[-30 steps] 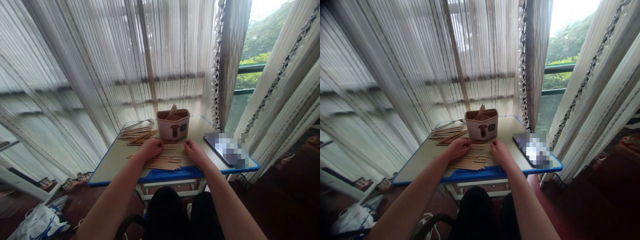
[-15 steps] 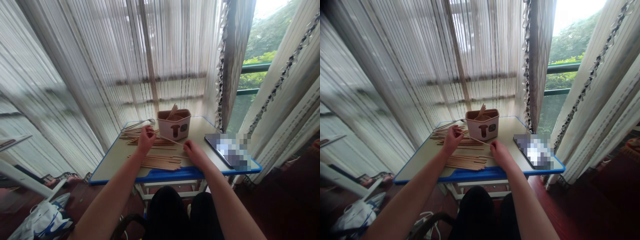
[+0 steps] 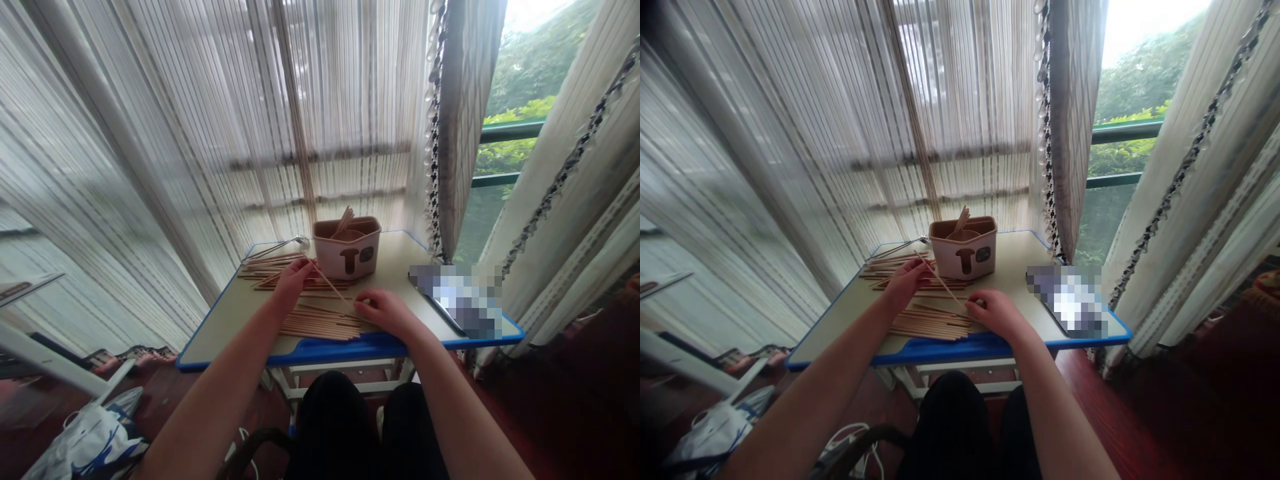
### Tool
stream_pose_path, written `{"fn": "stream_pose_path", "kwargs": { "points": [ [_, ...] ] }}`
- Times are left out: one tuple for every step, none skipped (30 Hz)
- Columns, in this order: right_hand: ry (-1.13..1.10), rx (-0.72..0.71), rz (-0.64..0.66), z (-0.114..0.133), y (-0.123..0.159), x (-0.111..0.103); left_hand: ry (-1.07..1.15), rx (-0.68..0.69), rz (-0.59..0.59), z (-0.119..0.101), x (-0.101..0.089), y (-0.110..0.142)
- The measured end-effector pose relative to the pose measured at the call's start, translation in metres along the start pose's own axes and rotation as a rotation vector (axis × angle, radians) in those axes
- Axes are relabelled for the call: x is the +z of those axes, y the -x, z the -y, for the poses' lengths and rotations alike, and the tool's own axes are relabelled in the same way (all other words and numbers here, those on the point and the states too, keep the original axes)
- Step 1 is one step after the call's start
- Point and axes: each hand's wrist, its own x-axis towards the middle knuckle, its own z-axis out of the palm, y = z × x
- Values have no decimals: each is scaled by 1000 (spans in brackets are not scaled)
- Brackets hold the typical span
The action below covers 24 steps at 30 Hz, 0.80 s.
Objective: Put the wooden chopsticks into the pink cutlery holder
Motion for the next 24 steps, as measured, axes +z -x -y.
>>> {"fn": "stream_pose_path", "kwargs": {
  "points": [
    [2,2,-15,1,0,-1,11,-10,-13,-1,0,0],
    [3,12,-32,2,0,-1,23,-20,-21,-1,0,0],
    [3,25,-42,2,0,-1,37,-28,-25,-2,0,-1],
    [5,34,-46,2,0,-2,53,-31,-28,-3,-1,-1],
    [8,40,-43,2,0,-2,70,-29,-30,-3,-1,-1],
    [11,41,-37,2,0,-2,87,-21,-31,-3,-1,-2],
    [14,38,-28,2,1,-2,104,-8,-34,-2,-1,-2],
    [17,32,-18,2,1,-2,121,9,-41,-2,-2,-3],
    [19,22,-7,2,1,-2,138,31,-50,-1,-2,-4],
    [20,11,4,2,1,-2,156,55,-57,-1,-3,-5],
    [21,-3,13,2,2,-2,175,79,-62,0,-3,-5],
    [19,-15,18,3,2,-2,191,101,-64,0,-4,-6],
    [16,-24,19,3,2,-2,202,118,-63,0,-4,-6],
    [15,-25,16,4,2,-2,210,130,-56,-1,-4,-6],
    [16,-19,10,4,2,-2,217,136,-46,-2,-4,-5],
    [16,-7,2,4,2,-3,223,140,-35,-3,-4,-5],
    [16,8,-6,4,2,-3,232,141,-25,-5,-4,-4],
    [14,20,-12,4,2,-3,246,141,-18,-7,-4,-3],
    [12,28,-17,4,2,-3,265,140,-13,-9,-4,-3],
    [9,33,-19,4,2,-3,289,140,-13,-11,-5,-3],
    [6,35,-19,5,2,-3,314,140,-13,-13,-6,-3],
    [5,37,-17,5,2,-3,339,141,-10,-14,-7,-3],
    [4,42,-15,5,2,-3,358,141,-2,-16,-7,-2],
    [3,47,-12,5,2,-3,368,139,11,-17,-7,-2]
  ]
}}
